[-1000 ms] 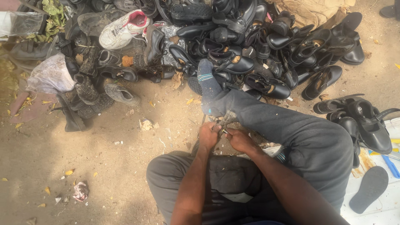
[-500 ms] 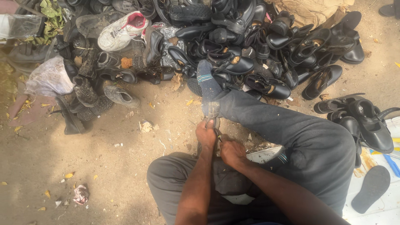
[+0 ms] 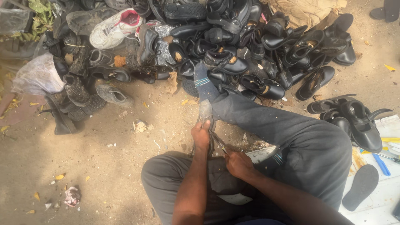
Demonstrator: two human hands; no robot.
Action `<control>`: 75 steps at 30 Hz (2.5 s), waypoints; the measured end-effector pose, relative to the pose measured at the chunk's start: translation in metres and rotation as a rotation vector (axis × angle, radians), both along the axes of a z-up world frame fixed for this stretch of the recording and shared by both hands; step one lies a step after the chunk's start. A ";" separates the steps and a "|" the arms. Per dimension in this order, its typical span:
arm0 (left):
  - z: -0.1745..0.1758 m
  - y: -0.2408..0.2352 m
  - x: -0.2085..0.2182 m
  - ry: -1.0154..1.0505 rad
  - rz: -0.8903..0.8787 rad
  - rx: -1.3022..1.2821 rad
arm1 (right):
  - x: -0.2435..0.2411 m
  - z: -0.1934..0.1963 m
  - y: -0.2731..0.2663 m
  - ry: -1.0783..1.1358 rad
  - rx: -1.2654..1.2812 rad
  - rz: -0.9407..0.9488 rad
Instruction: The person sits on the ground and uses a knife to scrape and clean the sole and edges of a black shoe. They repeatedly scrape the shoe's surface, remove debris, and adjust the shoe's position while surrounded by a pile of other shoes.
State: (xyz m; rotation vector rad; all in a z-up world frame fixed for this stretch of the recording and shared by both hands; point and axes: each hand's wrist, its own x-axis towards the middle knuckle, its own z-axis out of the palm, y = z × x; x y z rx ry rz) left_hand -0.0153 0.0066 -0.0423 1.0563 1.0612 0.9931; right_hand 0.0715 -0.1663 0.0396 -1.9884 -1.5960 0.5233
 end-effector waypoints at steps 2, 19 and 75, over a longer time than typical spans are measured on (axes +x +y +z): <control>-0.007 0.001 -0.006 -0.069 -0.018 -0.038 | -0.003 -0.003 0.009 0.053 -0.253 -0.064; 0.014 0.014 -0.029 -0.417 -0.020 -0.314 | -0.032 0.029 -0.002 0.174 -0.590 0.033; 0.068 0.002 -0.004 0.225 -0.185 -0.260 | -0.027 0.064 -0.064 0.107 -0.529 -0.090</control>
